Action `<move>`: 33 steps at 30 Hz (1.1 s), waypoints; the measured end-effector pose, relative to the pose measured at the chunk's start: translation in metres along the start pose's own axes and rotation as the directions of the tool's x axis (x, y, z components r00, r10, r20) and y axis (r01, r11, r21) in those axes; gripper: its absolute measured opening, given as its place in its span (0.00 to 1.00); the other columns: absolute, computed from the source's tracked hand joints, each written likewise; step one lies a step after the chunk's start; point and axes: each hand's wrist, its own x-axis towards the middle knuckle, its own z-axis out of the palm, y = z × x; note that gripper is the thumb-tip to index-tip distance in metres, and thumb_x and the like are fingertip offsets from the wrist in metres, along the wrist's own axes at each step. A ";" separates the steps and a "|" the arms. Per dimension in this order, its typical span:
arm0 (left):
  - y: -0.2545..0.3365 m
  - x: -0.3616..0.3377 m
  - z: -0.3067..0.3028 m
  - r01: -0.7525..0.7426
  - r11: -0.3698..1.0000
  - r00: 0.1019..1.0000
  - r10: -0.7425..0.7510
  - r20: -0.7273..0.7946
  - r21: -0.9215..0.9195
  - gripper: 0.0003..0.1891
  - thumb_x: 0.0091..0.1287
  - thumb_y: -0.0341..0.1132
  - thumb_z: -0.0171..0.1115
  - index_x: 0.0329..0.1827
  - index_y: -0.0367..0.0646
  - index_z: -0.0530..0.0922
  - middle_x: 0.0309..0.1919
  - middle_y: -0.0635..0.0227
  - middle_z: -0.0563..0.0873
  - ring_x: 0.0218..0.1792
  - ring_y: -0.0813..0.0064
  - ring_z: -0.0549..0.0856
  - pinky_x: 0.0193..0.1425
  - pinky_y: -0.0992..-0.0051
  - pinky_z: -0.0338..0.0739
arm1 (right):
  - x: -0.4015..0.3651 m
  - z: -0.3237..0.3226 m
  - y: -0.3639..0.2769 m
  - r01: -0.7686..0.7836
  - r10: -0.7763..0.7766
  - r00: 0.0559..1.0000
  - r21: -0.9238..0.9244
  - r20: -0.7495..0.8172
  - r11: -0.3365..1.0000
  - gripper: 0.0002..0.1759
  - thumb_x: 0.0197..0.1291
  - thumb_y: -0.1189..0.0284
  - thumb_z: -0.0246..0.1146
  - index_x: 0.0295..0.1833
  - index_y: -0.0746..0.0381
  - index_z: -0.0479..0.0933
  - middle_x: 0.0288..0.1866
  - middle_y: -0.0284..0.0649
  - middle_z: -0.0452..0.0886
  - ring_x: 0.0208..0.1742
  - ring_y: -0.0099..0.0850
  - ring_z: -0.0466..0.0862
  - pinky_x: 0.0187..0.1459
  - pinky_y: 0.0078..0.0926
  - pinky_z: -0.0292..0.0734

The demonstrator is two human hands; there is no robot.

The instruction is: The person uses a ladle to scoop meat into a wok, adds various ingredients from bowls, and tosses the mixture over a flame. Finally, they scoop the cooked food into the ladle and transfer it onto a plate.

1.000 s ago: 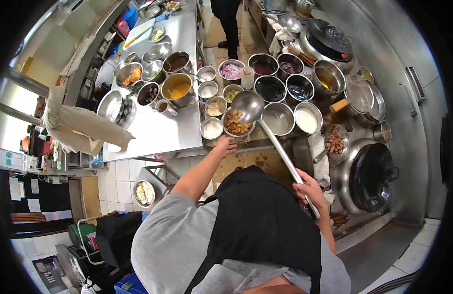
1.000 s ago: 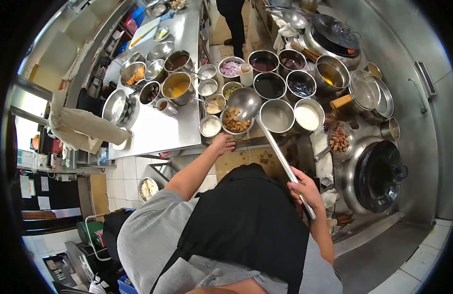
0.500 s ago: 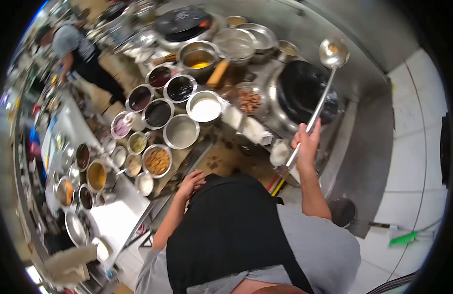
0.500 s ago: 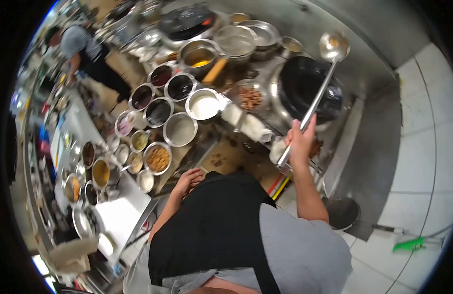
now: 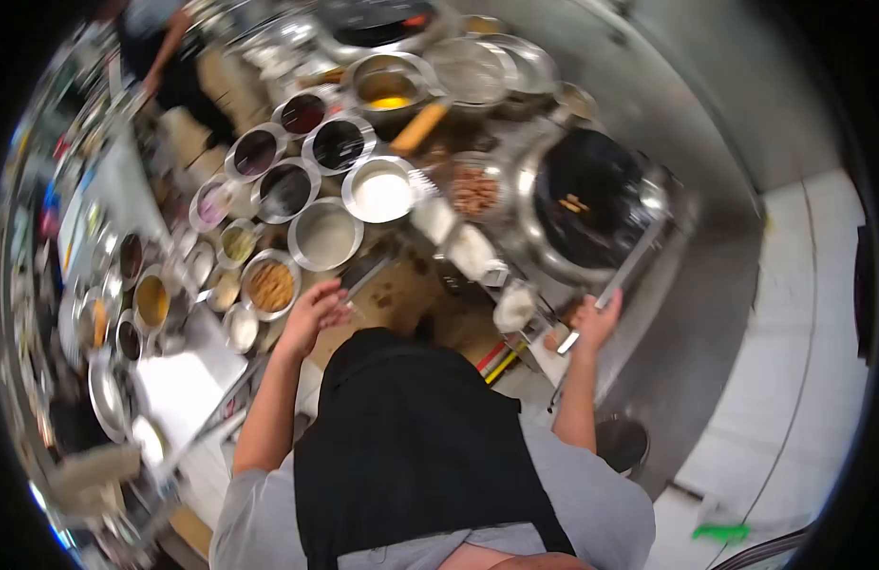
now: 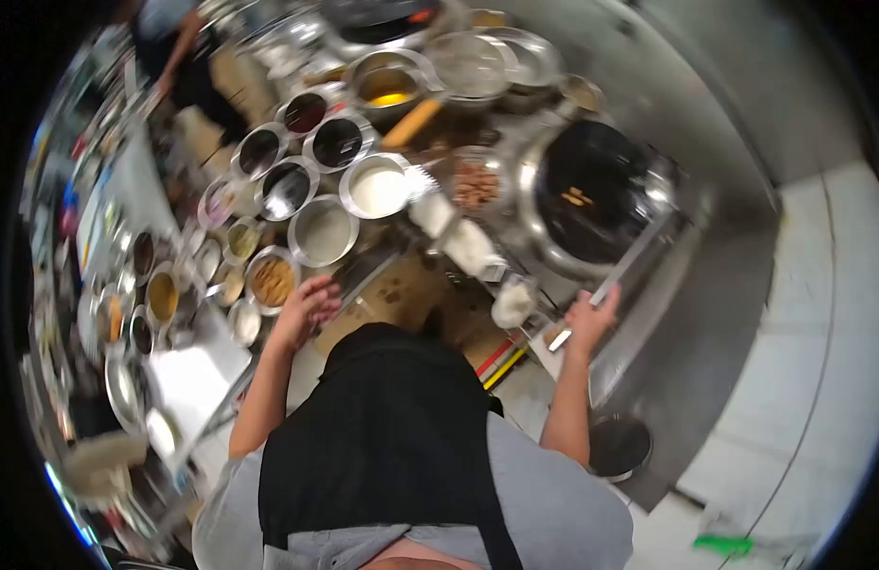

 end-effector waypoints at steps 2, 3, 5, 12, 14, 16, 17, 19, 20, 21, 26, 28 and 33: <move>0.014 -0.021 -0.016 -0.103 0.994 0.989 0.099 -0.112 -0.027 0.26 0.70 0.39 0.60 0.68 0.39 0.68 0.57 0.59 0.80 0.49 0.71 0.85 0.49 0.73 0.80 | 0.007 0.012 -0.023 -0.050 0.048 0.999 0.166 0.020 0.985 0.39 0.61 0.81 0.62 0.75 0.56 0.54 0.25 0.37 0.74 0.18 0.21 0.70 0.16 0.21 0.66; 0.019 -0.031 -0.030 -0.136 0.987 0.977 0.121 -0.176 -0.080 0.25 0.70 0.38 0.60 0.67 0.39 0.68 0.56 0.60 0.81 0.48 0.71 0.85 0.48 0.74 0.81 | 0.022 0.012 -0.020 -0.057 0.054 0.998 0.094 0.032 0.994 0.37 0.62 0.81 0.63 0.74 0.60 0.55 0.27 0.36 0.73 0.21 0.21 0.70 0.19 0.21 0.68; 0.027 -0.051 -0.063 -0.252 0.962 0.907 0.199 -0.370 -0.100 0.23 0.70 0.34 0.61 0.66 0.38 0.69 0.52 0.60 0.83 0.44 0.71 0.85 0.45 0.73 0.82 | -0.002 0.047 -0.056 -0.019 -0.009 0.992 0.220 0.124 0.975 0.20 0.64 0.77 0.65 0.58 0.63 0.67 0.25 0.31 0.68 0.24 0.20 0.66 0.23 0.19 0.64; 0.048 -0.127 -0.255 -0.660 0.748 0.417 0.288 -0.862 -0.070 0.14 0.68 0.30 0.55 0.56 0.41 0.72 0.38 0.61 0.85 0.34 0.70 0.85 0.38 0.72 0.81 | -0.054 0.102 -0.077 -0.602 -0.133 0.558 0.510 0.819 0.615 0.17 0.77 0.67 0.47 0.66 0.61 0.61 0.25 0.30 0.58 0.19 0.13 0.58 0.12 0.10 0.54; 0.050 -0.144 -0.320 -0.716 0.697 0.309 0.259 -0.915 -0.044 0.14 0.67 0.29 0.55 0.56 0.40 0.72 0.36 0.62 0.84 0.31 0.71 0.84 0.34 0.73 0.80 | -0.119 0.133 -0.124 -0.730 -0.119 0.474 0.465 0.872 0.500 0.28 0.79 0.68 0.42 0.79 0.57 0.45 0.30 0.32 0.60 0.19 0.15 0.59 0.11 0.11 0.60; 0.061 -0.155 -0.367 -0.748 0.662 0.238 0.201 -0.950 -0.048 0.13 0.67 0.28 0.55 0.54 0.40 0.73 0.34 0.62 0.84 0.28 0.71 0.84 0.29 0.75 0.79 | -0.149 0.159 -0.128 -0.897 -0.106 0.246 0.268 0.963 0.351 0.13 0.79 0.67 0.42 0.61 0.57 0.49 0.30 0.33 0.60 0.18 0.17 0.61 0.12 0.13 0.63; 0.067 -0.158 -0.388 -0.742 0.669 0.207 0.170 -0.963 -0.042 0.13 0.68 0.29 0.55 0.54 0.39 0.73 0.33 0.62 0.84 0.27 0.71 0.84 0.28 0.75 0.78 | -0.163 0.173 -0.129 -0.939 -0.058 0.151 0.162 0.987 0.305 0.13 0.79 0.65 0.42 0.41 0.61 0.59 0.27 0.34 0.60 0.17 0.18 0.61 0.11 0.15 0.62; 0.075 -0.159 -0.434 -0.721 0.693 0.215 0.200 -0.956 -0.017 0.11 0.68 0.31 0.55 0.51 0.39 0.74 0.33 0.61 0.83 0.25 0.71 0.83 0.25 0.76 0.78 | -0.190 0.203 -0.128 -0.883 -0.063 0.011 0.039 0.998 0.468 0.12 0.79 0.66 0.42 0.51 0.65 0.61 0.27 0.33 0.60 0.14 0.18 0.61 0.11 0.14 0.62; 0.077 -0.156 -0.460 -0.694 0.720 0.210 0.181 -0.961 -0.016 0.11 0.68 0.31 0.55 0.50 0.38 0.74 0.32 0.61 0.82 0.24 0.70 0.84 0.24 0.75 0.78 | -0.207 0.218 -0.136 -0.840 -0.037 -0.002 0.019 0.999 0.543 0.17 0.77 0.69 0.43 0.65 0.60 0.51 0.28 0.34 0.61 0.14 0.17 0.62 0.10 0.14 0.62; 0.077 -0.149 -0.489 -0.665 0.747 0.206 0.162 -0.965 -0.017 0.11 0.68 0.32 0.55 0.50 0.38 0.74 0.31 0.61 0.82 0.23 0.69 0.84 0.23 0.73 0.78 | -0.234 0.240 -0.153 -0.791 -0.010 -0.011 -0.003 1.000 0.612 0.32 0.76 0.72 0.45 0.79 0.56 0.41 0.30 0.35 0.62 0.14 0.16 0.62 0.09 0.14 0.61; 0.111 -0.130 -0.559 -0.506 0.840 0.239 -0.081 -0.968 -0.195 0.10 0.64 0.29 0.58 0.43 0.30 0.74 0.27 0.53 0.83 0.21 0.62 0.84 0.21 0.70 0.78 | -0.328 0.343 -0.182 -0.481 0.179 -0.219 -0.265 0.959 0.836 0.37 0.68 0.76 0.54 0.79 0.56 0.46 0.28 0.34 0.63 0.15 0.17 0.63 0.10 0.15 0.62; 0.124 -0.126 -0.578 -0.392 0.890 0.264 -0.135 -0.955 -0.234 0.09 0.65 0.30 0.58 0.40 0.30 0.75 0.26 0.52 0.83 0.19 0.64 0.83 0.20 0.70 0.77 | -0.364 0.382 -0.181 -0.380 0.235 -0.244 -0.316 0.941 0.870 0.38 0.66 0.77 0.55 0.79 0.56 0.48 0.28 0.33 0.65 0.15 0.18 0.63 0.11 0.15 0.62; 0.123 -0.115 -0.614 -0.249 0.931 0.246 -0.204 -0.948 -0.265 0.10 0.64 0.30 0.59 0.35 0.28 0.77 0.22 0.51 0.84 0.14 0.71 0.79 0.15 0.72 0.72 | -0.427 0.461 -0.176 -0.070 0.295 -0.246 -0.320 0.923 0.945 0.39 0.64 0.78 0.57 0.79 0.59 0.51 0.27 0.33 0.69 0.17 0.19 0.67 0.14 0.16 0.64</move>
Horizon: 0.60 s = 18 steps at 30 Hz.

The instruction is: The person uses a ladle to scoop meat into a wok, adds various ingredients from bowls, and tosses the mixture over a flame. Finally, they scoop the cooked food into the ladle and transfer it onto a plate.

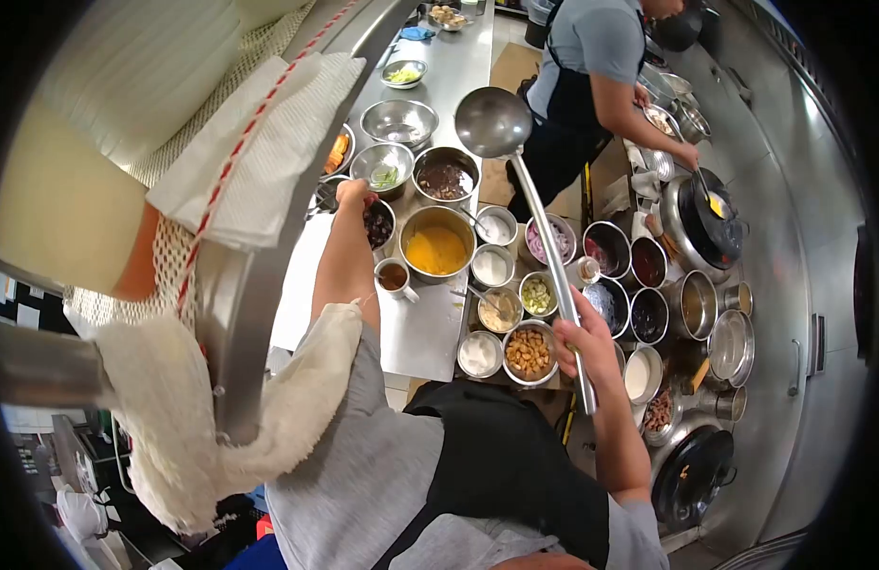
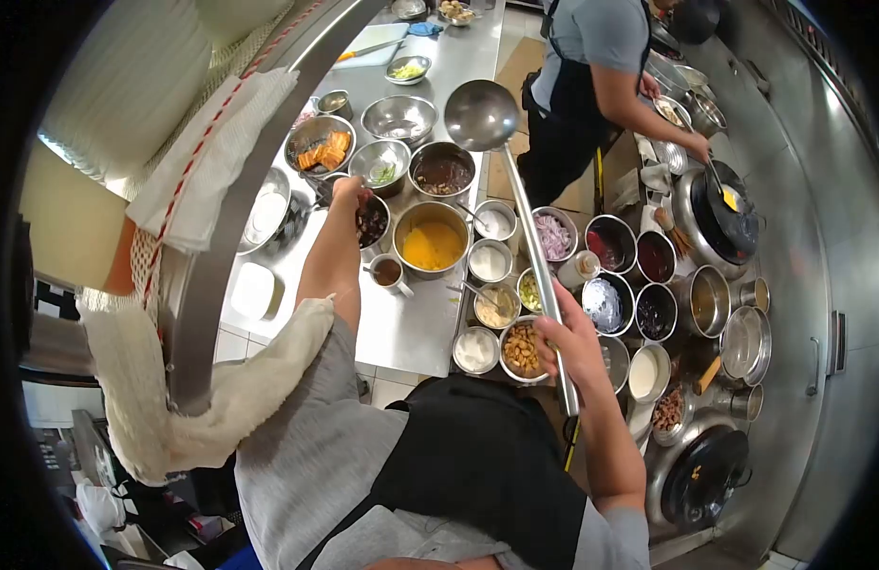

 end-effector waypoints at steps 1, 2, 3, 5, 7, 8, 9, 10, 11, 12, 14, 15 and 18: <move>0.002 -0.001 0.000 -0.023 1.000 1.000 0.023 -0.001 0.000 0.10 0.63 0.30 0.59 0.37 0.28 0.77 0.21 0.52 0.84 0.16 0.70 0.82 0.14 0.74 0.72 | 0.016 0.007 -0.001 -0.001 0.001 1.000 -0.002 0.003 1.000 0.39 0.64 0.78 0.57 0.79 0.59 0.51 0.27 0.33 0.69 0.17 0.19 0.67 0.14 0.16 0.64; 0.004 -0.003 0.000 -0.019 1.000 1.000 0.019 -0.005 -0.003 0.10 0.63 0.30 0.59 0.37 0.28 0.77 0.21 0.52 0.84 0.16 0.70 0.82 0.14 0.74 0.72 | 0.031 0.013 -0.001 0.011 -0.009 0.999 -0.049 0.035 0.999 0.39 0.63 0.78 0.57 0.79 0.59 0.51 0.27 0.33 0.69 0.17 0.19 0.67 0.14 0.16 0.64; 0.010 -0.017 -0.001 -0.055 0.993 0.998 0.054 -0.015 -0.100 0.09 0.63 0.29 0.59 0.39 0.29 0.76 0.22 0.53 0.84 0.17 0.69 0.84 0.15 0.75 0.73 | 0.045 0.019 -0.001 0.026 -0.019 0.997 -0.097 0.071 0.995 0.39 0.63 0.78 0.58 0.79 0.60 0.51 0.27 0.33 0.69 0.18 0.19 0.67 0.15 0.17 0.64; 0.011 -0.029 -0.009 -0.149 0.952 0.989 0.144 -0.040 -0.268 0.08 0.64 0.31 0.58 0.43 0.36 0.75 0.27 0.60 0.84 0.17 0.67 0.84 0.15 0.73 0.76 | 0.074 0.031 0.005 0.072 -0.056 0.994 -0.176 0.091 0.982 0.38 0.64 0.78 0.58 0.78 0.60 0.52 0.25 0.33 0.69 0.17 0.19 0.69 0.15 0.18 0.65; 0.004 -0.059 -0.032 -0.214 0.924 0.976 0.214 -0.036 -0.317 0.08 0.65 0.32 0.57 0.43 0.37 0.74 0.26 0.62 0.83 0.18 0.68 0.84 0.16 0.74 0.76 | 0.097 0.039 0.011 0.093 -0.070 0.992 -0.230 0.105 0.969 0.38 0.64 0.78 0.58 0.78 0.61 0.53 0.24 0.33 0.69 0.17 0.19 0.69 0.15 0.18 0.66; -0.005 -0.078 -0.045 -0.271 0.890 0.959 0.281 -0.027 -0.366 0.08 0.65 0.33 0.56 0.43 0.38 0.73 0.24 0.64 0.81 0.20 0.68 0.85 0.18 0.74 0.77 | 0.106 0.043 0.013 0.085 -0.051 0.991 -0.276 0.127 0.957 0.38 0.64 0.77 0.58 0.78 0.61 0.53 0.24 0.33 0.70 0.16 0.19 0.69 0.15 0.19 0.66; -0.017 -0.092 -0.061 -0.296 0.882 0.947 0.321 0.007 -0.367 0.09 0.64 0.31 0.56 0.42 0.35 0.74 0.24 0.62 0.82 0.19 0.69 0.84 0.19 0.75 0.77 | 0.115 0.045 0.017 0.079 -0.032 0.988 -0.323 0.149 0.943 0.38 0.63 0.77 0.58 0.78 0.62 0.53 0.24 0.33 0.70 0.16 0.18 0.69 0.15 0.19 0.66; -0.032 -0.104 -0.079 -0.319 0.873 0.933 0.358 0.042 -0.369 0.10 0.63 0.30 0.57 0.42 0.31 0.75 0.25 0.59 0.83 0.19 0.70 0.83 0.21 0.76 0.78 | 0.124 0.046 0.024 0.077 -0.030 0.988 -0.318 0.150 0.945 0.38 0.63 0.77 0.58 0.78 0.62 0.53 0.24 0.33 0.70 0.16 0.18 0.69 0.15 0.19 0.66; -0.053 -0.104 -0.095 -0.324 0.867 0.928 0.368 0.049 -0.379 0.08 0.62 0.30 0.57 0.40 0.32 0.75 0.24 0.60 0.82 0.18 0.72 0.82 0.21 0.76 0.78 | 0.134 0.047 0.034 0.079 -0.023 0.985 -0.327 0.173 0.942 0.39 0.63 0.77 0.58 0.78 0.62 0.52 0.23 0.33 0.70 0.15 0.18 0.69 0.15 0.20 0.66; -0.075 -0.102 -0.106 -0.329 0.860 0.924 0.378 0.054 -0.390 0.07 0.62 0.29 0.58 0.38 0.34 0.74 0.23 0.61 0.82 0.17 0.73 0.81 0.22 0.77 0.79 | 0.141 0.049 0.041 0.083 -0.016 0.980 -0.336 0.197 0.938 0.39 0.63 0.77 0.58 0.78 0.63 0.52 0.22 0.32 0.70 0.15 0.19 0.69 0.15 0.20 0.66; -0.103 -0.114 -0.118 -0.256 0.903 0.958 0.284 0.033 -0.344 0.04 0.61 0.29 0.59 0.33 0.39 0.72 0.22 0.66 0.80 0.17 0.75 0.80 0.23 0.78 0.80 | 0.147 0.055 0.044 0.056 0.021 0.977 -0.352 0.210 0.934 0.39 0.63 0.79 0.58 0.78 0.62 0.52 0.22 0.32 0.69 0.16 0.19 0.68 0.15 0.20 0.65; -0.108 -0.123 -0.119 -0.234 0.905 0.965 0.259 0.025 -0.355 0.05 0.62 0.29 0.59 0.31 0.41 0.71 0.21 0.67 0.79 0.18 0.75 0.81 0.23 0.78 0.80 | 0.149 0.058 0.045 0.050 0.043 0.976 -0.411 0.214 0.910 0.39 0.63 0.79 0.58 0.78 0.62 0.52 0.22 0.32 0.69 0.16 0.19 0.68 0.15 0.20 0.65; -0.118 -0.138 -0.117 -0.206 0.913 0.975 0.222 0.004 -0.352 0.10 0.64 0.36 0.64 0.36 0.42 0.72 0.31 0.64 0.82 0.25 0.72 0.85 0.27 0.73 0.82 | 0.149 0.069 0.045 0.038 0.088 0.971 -0.510 0.220 0.859 0.39 0.61 0.78 0.58 0.78 0.64 0.53 0.27 0.37 0.76 0.16 0.21 0.70 0.16 0.23 0.66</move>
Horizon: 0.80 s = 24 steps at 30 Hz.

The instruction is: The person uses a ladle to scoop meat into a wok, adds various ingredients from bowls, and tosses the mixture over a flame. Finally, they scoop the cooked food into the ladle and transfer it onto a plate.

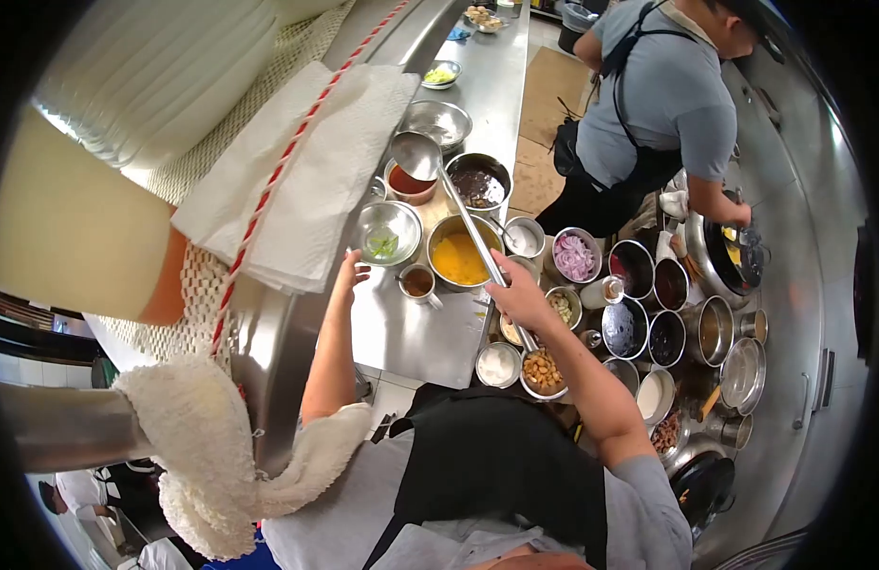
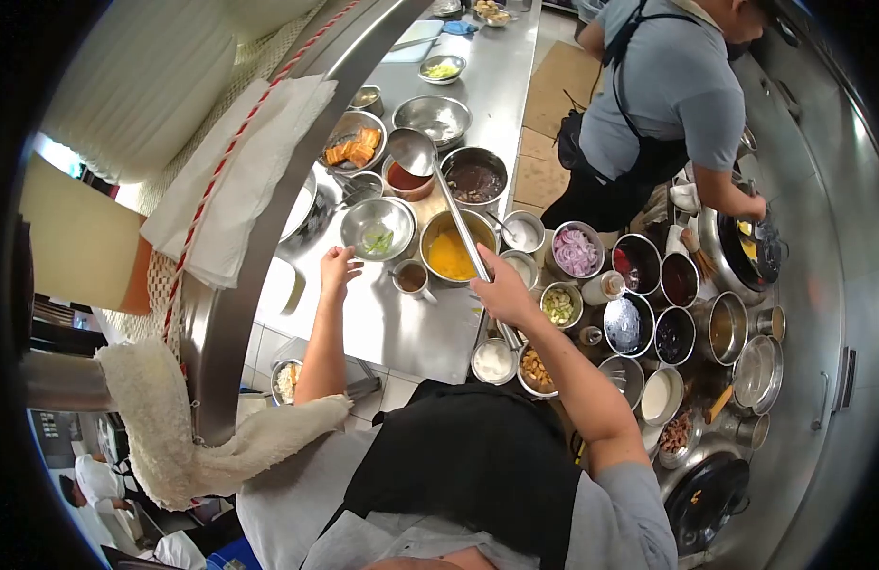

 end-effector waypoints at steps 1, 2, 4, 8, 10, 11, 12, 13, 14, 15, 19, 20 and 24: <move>-0.002 0.000 -0.002 -0.004 0.998 1.000 0.005 -0.016 0.064 0.12 0.65 0.39 0.65 0.40 0.42 0.73 0.34 0.64 0.82 0.27 0.71 0.85 0.30 0.71 0.82 | 0.001 0.005 -0.003 0.000 -0.001 1.000 -0.056 -0.020 0.998 0.39 0.61 0.77 0.59 0.77 0.64 0.54 0.32 0.39 0.78 0.18 0.21 0.72 0.18 0.23 0.68; -0.005 0.002 -0.003 -0.007 0.992 0.999 0.011 -0.031 0.127 0.15 0.65 0.42 0.66 0.44 0.42 0.73 0.37 0.63 0.83 0.29 0.70 0.85 0.32 0.69 0.83 | 0.002 0.008 -0.006 0.000 -0.005 0.999 -0.112 -0.041 0.994 0.39 0.60 0.77 0.59 0.77 0.65 0.55 0.37 0.42 0.80 0.20 0.22 0.74 0.20 0.23 0.70; -0.018 0.012 -0.021 -0.020 0.997 0.999 0.017 0.041 0.080 0.20 0.66 0.48 0.65 0.49 0.42 0.73 0.40 0.63 0.83 0.32 0.69 0.86 0.36 0.67 0.82 | 0.012 0.009 0.007 0.003 -0.010 0.999 -0.151 -0.048 0.988 0.39 0.60 0.76 0.59 0.77 0.66 0.56 0.45 0.44 0.81 0.24 0.23 0.77 0.24 0.24 0.72; -0.020 0.010 -0.036 0.052 0.981 0.999 -0.049 -0.025 0.185 0.20 0.67 0.49 0.63 0.49 0.43 0.73 0.39 0.64 0.83 0.32 0.69 0.85 0.37 0.67 0.81 | 0.022 0.009 0.016 0.061 -0.080 0.995 -0.284 -0.058 0.957 0.39 0.59 0.76 0.59 0.77 0.66 0.56 0.44 0.44 0.81 0.24 0.24 0.77 0.24 0.24 0.73; -0.024 0.002 -0.046 0.045 0.983 0.999 -0.045 -0.005 0.176 0.19 0.67 0.48 0.63 0.49 0.43 0.73 0.38 0.66 0.83 0.32 0.71 0.85 0.36 0.69 0.80 | 0.024 0.009 0.018 0.034 -0.050 0.997 -0.270 -0.054 0.962 0.39 0.59 0.76 0.59 0.76 0.66 0.56 0.41 0.44 0.81 0.23 0.24 0.76 0.23 0.24 0.72; -0.026 -0.001 -0.051 0.046 0.984 0.999 -0.044 -0.013 0.171 0.17 0.67 0.47 0.63 0.48 0.44 0.73 0.38 0.67 0.83 0.32 0.71 0.85 0.35 0.71 0.79 | 0.027 0.006 0.020 -0.018 0.015 1.000 -0.173 -0.019 0.985 0.39 0.60 0.76 0.59 0.77 0.66 0.56 0.38 0.43 0.80 0.22 0.23 0.76 0.20 0.24 0.71; -0.030 -0.002 -0.055 0.044 0.984 0.999 -0.043 -0.011 0.172 0.17 0.67 0.47 0.63 0.48 0.44 0.73 0.38 0.67 0.83 0.32 0.71 0.85 0.35 0.71 0.79 | 0.029 0.003 0.021 -0.074 0.076 0.997 -0.076 0.023 0.994 0.38 0.61 0.77 0.59 0.77 0.65 0.55 0.35 0.43 0.79 0.20 0.22 0.75 0.18 0.24 0.71; -0.033 -0.004 -0.059 0.050 0.985 0.999 -0.048 -0.014 0.163 0.16 0.67 0.46 0.63 0.48 0.44 0.73 0.38 0.67 0.83 0.32 0.71 0.85 0.35 0.71 0.79 | 0.031 0.002 0.021 -0.073 0.074 0.997 -0.075 0.021 0.995 0.38 0.61 0.77 0.59 0.77 0.65 0.55 0.35 0.43 0.79 0.20 0.22 0.75 0.18 0.24 0.71; -0.036 -0.004 -0.062 0.054 0.987 0.999 -0.052 -0.016 0.153 0.16 0.67 0.45 0.63 0.48 0.45 0.73 0.38 0.67 0.83 0.32 0.71 0.85 0.35 0.71 0.79 | 0.033 0.000 0.019 -0.070 0.071 0.997 -0.039 0.026 0.997 0.38 0.61 0.77 0.59 0.77 0.65 0.55 0.32 0.41 0.77 0.19 0.21 0.73 0.16 0.23 0.69; -0.037 -0.006 -0.064 0.065 0.987 0.998 -0.063 -0.016 0.145 0.14 0.67 0.44 0.62 0.47 0.46 0.73 0.38 0.67 0.83 0.32 0.71 0.85 0.36 0.71 0.79 | 0.034 -0.002 0.018 -0.067 0.067 0.997 -0.001 0.031 0.998 0.39 0.62 0.78 0.59 0.78 0.64 0.54 0.29 0.39 0.75 0.18 0.20 0.72 0.14 0.22 0.68; -0.046 -0.012 -0.071 0.078 0.992 0.997 -0.080 0.022 0.101 0.12 0.68 0.41 0.62 0.47 0.47 0.73 0.39 0.66 0.84 0.33 0.72 0.85 0.37 0.71 0.80 | 0.043 -0.016 0.015 -0.117 0.093 0.991 0.293 0.097 0.949 0.40 0.62 0.80 0.59 0.78 0.62 0.52 0.25 0.34 0.69 0.18 0.20 0.70 0.14 0.19 0.67; -0.048 -0.013 -0.072 0.079 0.991 0.996 -0.081 0.021 0.104 0.12 0.68 0.41 0.62 0.47 0.47 0.73 0.39 0.66 0.84 0.33 0.72 0.85 0.37 0.71 0.80 | 0.041 -0.016 0.014 -0.119 0.094 0.991 0.296 0.097 0.948 0.40 0.62 0.80 0.59 0.78 0.62 0.52 0.25 0.34 0.69 0.18 0.20 0.70 0.14 0.19 0.67; -0.051 -0.025 -0.076 0.095 0.991 0.994 -0.100 0.051 0.093 0.11 0.67 0.39 0.61 0.47 0.47 0.73 0.39 0.65 0.84 0.33 0.71 0.85 0.37 0.71 0.80 | 0.035 -0.012 0.019 -0.066 0.037 0.995 0.333 0.093 0.941 0.40 0.62 0.81 0.59 0.79 0.61 0.52 0.25 0.33 0.70 0.18 0.20 0.69 0.14 0.19 0.66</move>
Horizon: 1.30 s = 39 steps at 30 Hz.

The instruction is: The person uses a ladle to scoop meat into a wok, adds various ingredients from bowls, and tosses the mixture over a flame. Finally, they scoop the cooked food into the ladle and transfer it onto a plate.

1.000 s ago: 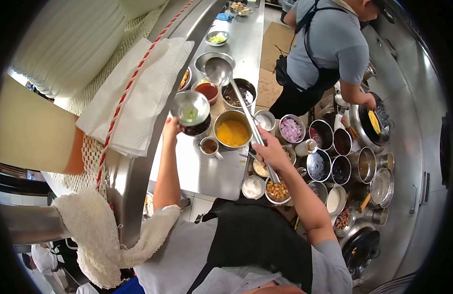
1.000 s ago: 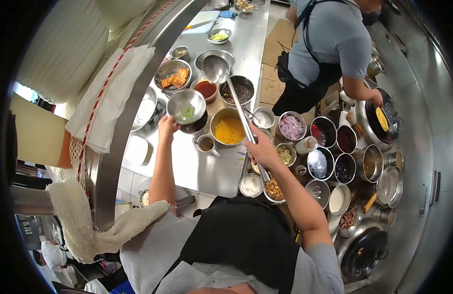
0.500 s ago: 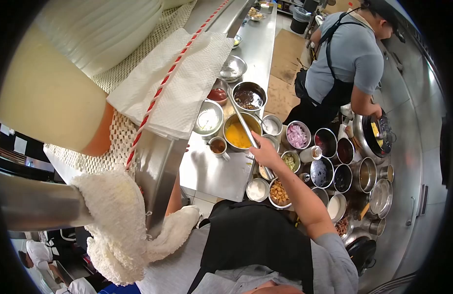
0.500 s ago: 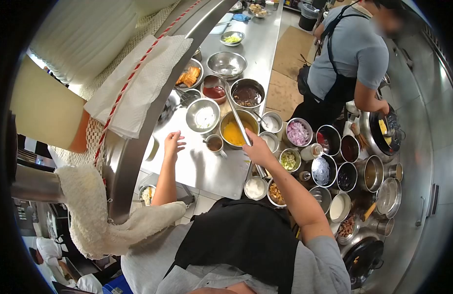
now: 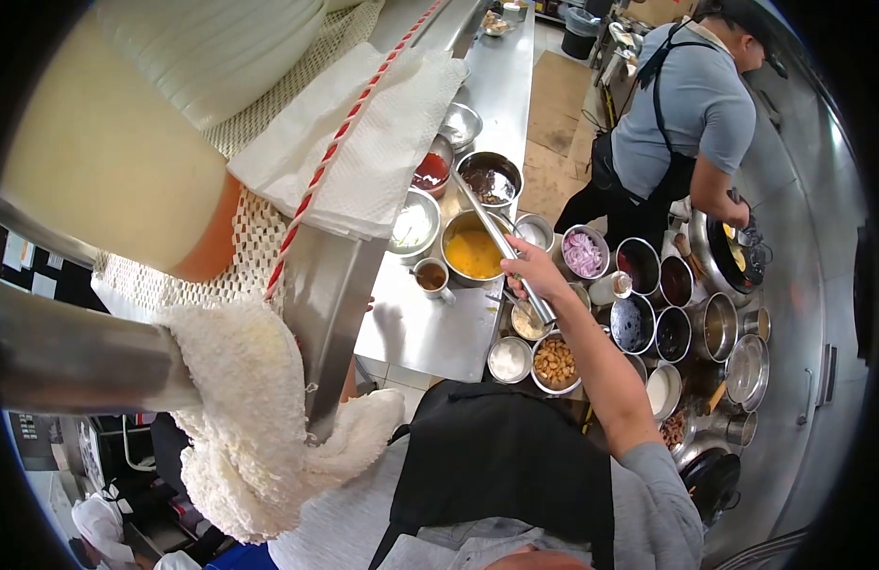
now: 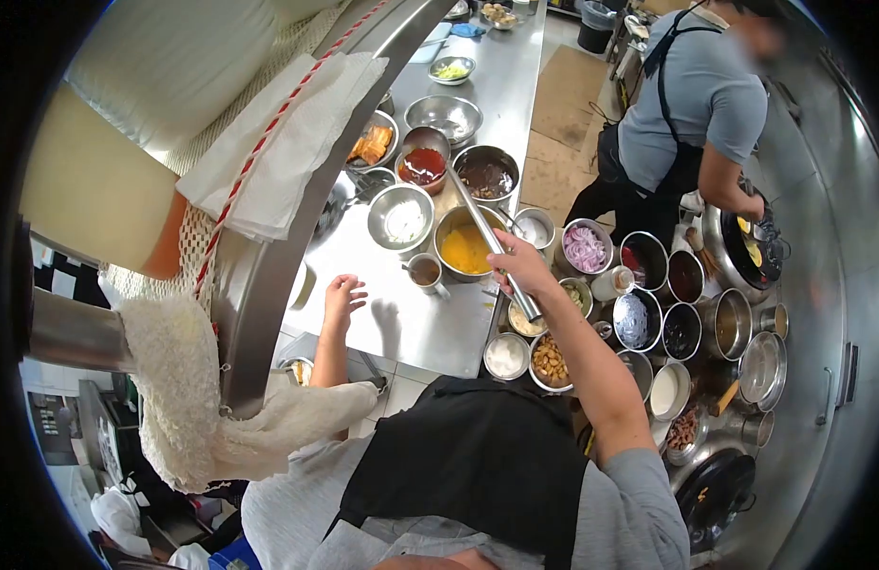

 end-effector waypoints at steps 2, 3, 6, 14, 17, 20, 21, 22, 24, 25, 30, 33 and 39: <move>-0.003 -0.002 -0.002 0.002 1.000 1.000 -0.002 0.007 -0.009 0.10 0.67 0.39 0.61 0.47 0.47 0.73 0.39 0.65 0.84 0.33 0.71 0.85 0.37 0.71 0.80 | -0.002 0.005 0.000 0.046 -0.047 0.998 -0.036 -0.045 0.998 0.40 0.62 0.80 0.59 0.79 0.61 0.52 0.24 0.33 0.70 0.18 0.19 0.69 0.14 0.19 0.66; -0.004 -0.005 -0.002 0.004 1.000 1.000 -0.004 0.008 -0.002 0.10 0.67 0.38 0.61 0.47 0.47 0.73 0.39 0.65 0.84 0.33 0.71 0.85 0.37 0.71 0.80 | -0.002 0.007 -0.001 0.056 -0.060 0.996 -0.057 -0.059 0.997 0.40 0.63 0.80 0.60 0.79 0.61 0.51 0.23 0.32 0.69 0.17 0.20 0.69 0.14 0.19 0.66; -0.009 -0.008 -0.003 0.013 1.000 1.000 -0.013 0.018 0.006 0.10 0.67 0.38 0.61 0.47 0.46 0.73 0.40 0.64 0.84 0.33 0.70 0.85 0.37 0.71 0.80 | -0.006 0.010 -0.003 0.098 -0.110 0.992 -0.176 -0.057 0.979 0.40 0.63 0.80 0.59 0.79 0.61 0.52 0.24 0.34 0.71 0.18 0.19 0.69 0.14 0.21 0.66; -0.020 -0.011 0.002 -0.003 0.999 0.996 -0.001 0.093 0.039 0.12 0.68 0.39 0.62 0.49 0.44 0.73 0.39 0.64 0.85 0.33 0.71 0.85 0.35 0.71 0.80 | -0.005 0.016 0.013 0.152 -0.299 0.949 -0.689 -0.097 0.708 0.36 0.59 0.74 0.60 0.74 0.67 0.61 0.48 0.50 0.83 0.38 0.34 0.83 0.44 0.29 0.78; -0.014 -0.017 0.005 -0.003 0.997 0.997 -0.003 0.075 0.077 0.12 0.68 0.38 0.62 0.49 0.44 0.73 0.39 0.64 0.84 0.32 0.72 0.85 0.34 0.71 0.80 | -0.002 0.017 0.018 0.137 -0.261 0.961 -0.671 -0.087 0.728 0.35 0.59 0.75 0.60 0.74 0.67 0.62 0.48 0.50 0.83 0.39 0.33 0.83 0.44 0.29 0.79; -0.016 -0.018 0.003 -0.010 0.996 0.996 0.002 0.090 0.087 0.12 0.69 0.38 0.62 0.49 0.43 0.73 0.39 0.64 0.84 0.32 0.72 0.85 0.34 0.71 0.80 | -0.006 0.021 0.004 0.002 -0.045 0.996 -0.512 -0.071 0.859 0.37 0.60 0.76 0.60 0.76 0.66 0.58 0.36 0.43 0.80 0.26 0.26 0.78 0.27 0.25 0.77; -0.016 -0.019 0.002 -0.013 0.996 0.996 0.004 0.093 0.088 0.12 0.69 0.38 0.62 0.49 0.43 0.73 0.39 0.64 0.84 0.32 0.72 0.85 0.34 0.71 0.80 | -0.004 0.021 0.003 0.004 -0.048 0.996 -0.511 -0.073 0.860 0.37 0.60 0.76 0.60 0.76 0.66 0.58 0.36 0.43 0.80 0.26 0.26 0.78 0.27 0.25 0.77; -0.016 -0.019 0.002 -0.013 0.996 0.996 0.004 0.093 0.092 0.12 0.69 0.38 0.62 0.49 0.44 0.73 0.39 0.64 0.84 0.32 0.73 0.85 0.34 0.72 0.79 | -0.001 0.021 0.002 0.001 -0.023 0.998 -0.329 -0.064 0.944 0.37 0.61 0.77 0.59 0.76 0.65 0.57 0.32 0.39 0.76 0.23 0.23 0.75 0.21 0.22 0.72; -0.016 -0.020 0.001 -0.018 0.995 0.995 0.009 0.097 0.097 0.12 0.69 0.38 0.62 0.49 0.44 0.73 0.39 0.64 0.84 0.32 0.73 0.84 0.34 0.72 0.79 | 0.002 0.022 -0.005 0.000 -0.007 0.999 -0.133 -0.050 0.991 0.37 0.62 0.77 0.59 0.76 0.64 0.56 0.28 0.35 0.72 0.19 0.19 0.71 0.16 0.19 0.68; -0.017 -0.019 0.000 -0.013 0.996 0.995 0.004 0.099 0.091 0.12 0.69 0.38 0.62 0.49 0.44 0.73 0.39 0.64 0.84 0.32 0.73 0.85 0.34 0.72 0.79 | 0.001 0.023 -0.012 -0.013 0.012 0.999 -0.015 -0.035 1.000 0.36 0.63 0.78 0.59 0.76 0.64 0.56 0.28 0.35 0.72 0.20 0.20 0.71 0.17 0.18 0.68; -0.007 -0.029 -0.001 -0.013 0.995 0.996 0.005 0.091 0.095 0.11 0.69 0.38 0.62 0.48 0.44 0.74 0.39 0.65 0.85 0.32 0.73 0.85 0.34 0.72 0.79 | 0.000 0.028 -0.020 -0.013 0.009 1.000 0.236 0.020 0.972 0.24 0.66 0.78 0.58 0.66 0.64 0.65 0.29 0.35 0.71 0.21 0.20 0.71 0.17 0.17 0.67; -0.011 -0.030 -0.005 -0.016 0.995 0.996 0.007 0.089 0.095 0.11 0.69 0.38 0.63 0.48 0.44 0.74 0.39 0.65 0.85 0.33 0.73 0.85 0.33 0.73 0.80 | 0.001 0.028 -0.019 -0.022 0.012 0.999 0.312 0.036 0.950 0.20 0.66 0.77 0.58 0.63 0.64 0.66 0.31 0.36 0.71 0.21 0.21 0.71 0.16 0.16 0.66; -0.017 -0.032 -0.009 -0.011 0.993 0.995 0.000 0.096 0.115 0.11 0.69 0.38 0.62 0.49 0.44 0.74 0.39 0.65 0.85 0.33 0.73 0.85 0.33 0.73 0.80 | 0.001 0.026 -0.026 -0.022 -0.017 0.997 0.478 0.077 0.878 0.22 0.67 0.78 0.57 0.65 0.62 0.63 0.34 0.38 0.71 0.24 0.20 0.70 0.17 0.14 0.65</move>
